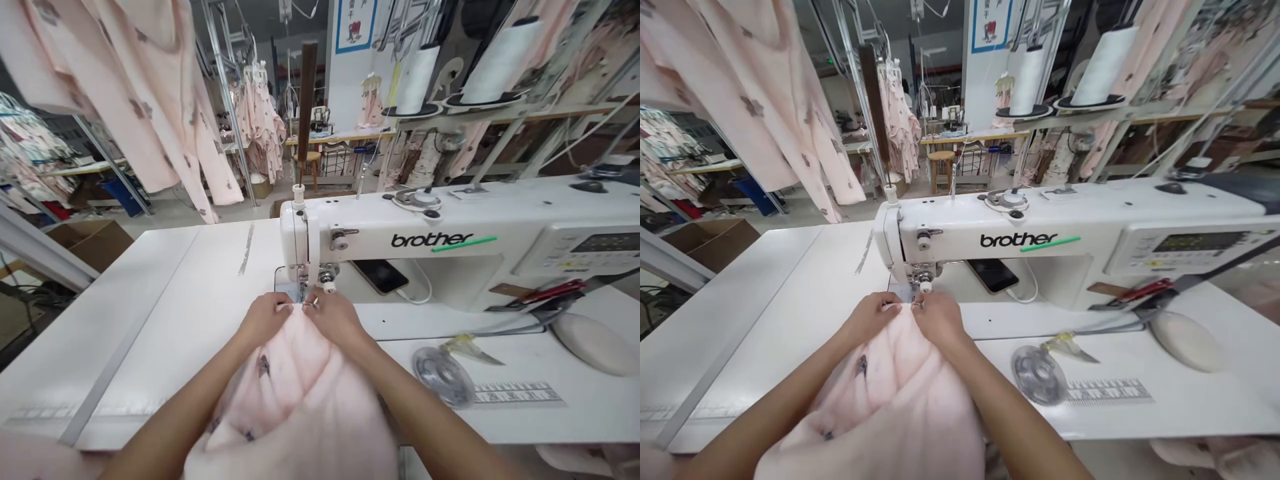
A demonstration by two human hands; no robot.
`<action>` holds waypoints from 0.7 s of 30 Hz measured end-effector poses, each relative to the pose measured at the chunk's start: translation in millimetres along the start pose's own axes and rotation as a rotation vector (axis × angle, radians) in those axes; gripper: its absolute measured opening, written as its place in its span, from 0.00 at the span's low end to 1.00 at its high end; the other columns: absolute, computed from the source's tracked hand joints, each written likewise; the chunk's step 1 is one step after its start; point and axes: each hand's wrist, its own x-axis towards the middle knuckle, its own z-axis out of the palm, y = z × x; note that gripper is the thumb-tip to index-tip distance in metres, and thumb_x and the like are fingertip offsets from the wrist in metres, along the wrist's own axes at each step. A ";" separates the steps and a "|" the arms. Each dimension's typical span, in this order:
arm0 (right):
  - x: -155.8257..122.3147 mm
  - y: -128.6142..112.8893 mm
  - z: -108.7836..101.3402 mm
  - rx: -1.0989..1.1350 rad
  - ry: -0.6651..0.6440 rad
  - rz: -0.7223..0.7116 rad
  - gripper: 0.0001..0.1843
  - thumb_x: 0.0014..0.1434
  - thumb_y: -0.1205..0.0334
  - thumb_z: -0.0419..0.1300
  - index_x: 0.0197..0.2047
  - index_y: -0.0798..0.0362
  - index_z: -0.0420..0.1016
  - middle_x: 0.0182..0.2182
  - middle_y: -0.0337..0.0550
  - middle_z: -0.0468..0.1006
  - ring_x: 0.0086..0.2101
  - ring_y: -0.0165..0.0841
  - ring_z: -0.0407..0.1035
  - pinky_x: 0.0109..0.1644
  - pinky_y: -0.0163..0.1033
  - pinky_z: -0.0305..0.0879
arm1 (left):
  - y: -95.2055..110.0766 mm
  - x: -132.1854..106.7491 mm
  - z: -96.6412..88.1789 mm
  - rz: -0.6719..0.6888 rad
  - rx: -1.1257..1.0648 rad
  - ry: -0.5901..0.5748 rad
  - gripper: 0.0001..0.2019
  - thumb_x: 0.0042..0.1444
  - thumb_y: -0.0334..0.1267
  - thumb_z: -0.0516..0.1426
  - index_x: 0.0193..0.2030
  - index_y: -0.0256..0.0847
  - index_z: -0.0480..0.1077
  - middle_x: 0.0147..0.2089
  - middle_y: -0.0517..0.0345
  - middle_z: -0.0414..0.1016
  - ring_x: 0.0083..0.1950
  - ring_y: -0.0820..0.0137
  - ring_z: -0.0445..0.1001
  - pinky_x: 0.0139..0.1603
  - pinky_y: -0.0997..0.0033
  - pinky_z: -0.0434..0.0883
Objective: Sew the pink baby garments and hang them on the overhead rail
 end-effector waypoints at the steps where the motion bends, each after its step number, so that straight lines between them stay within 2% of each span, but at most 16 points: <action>1: 3.1 0.5 1.9 -0.024 -0.004 0.020 0.07 0.50 0.66 0.55 0.32 0.52 0.74 0.27 0.41 0.76 0.32 0.36 0.68 0.32 0.34 0.54 | -1.2 2.7 2.3 -0.012 0.024 0.017 0.10 0.50 0.37 0.50 0.30 0.38 0.71 0.31 0.58 0.74 0.33 0.68 0.69 0.33 0.73 0.60; 10: 14.5 14.0 4.7 -0.138 0.076 0.073 0.09 0.53 0.63 0.52 0.34 0.53 0.72 0.34 0.44 0.77 0.36 0.38 0.69 0.35 0.35 0.56 | 10.9 19.8 15.7 -0.063 0.145 0.084 0.10 0.51 0.35 0.48 0.34 0.39 0.70 0.35 0.54 0.76 0.36 0.65 0.72 0.34 0.72 0.62; 16: 17.1 18.1 8.9 -0.169 0.109 0.066 0.08 0.52 0.64 0.52 0.33 0.52 0.72 0.29 0.43 0.76 0.32 0.36 0.69 0.31 0.35 0.54 | 13.1 23.5 16.4 -0.081 0.189 0.094 0.09 0.51 0.34 0.48 0.32 0.39 0.69 0.32 0.54 0.75 0.36 0.65 0.72 0.34 0.72 0.61; 21: 15.5 15.8 8.6 -0.162 0.143 0.042 0.07 0.52 0.65 0.52 0.30 0.52 0.71 0.24 0.39 0.74 0.26 0.32 0.67 0.27 0.33 0.51 | 11.3 25.3 14.7 -0.073 0.183 0.100 0.09 0.51 0.32 0.49 0.35 0.40 0.69 0.35 0.55 0.75 0.37 0.67 0.72 0.34 0.73 0.62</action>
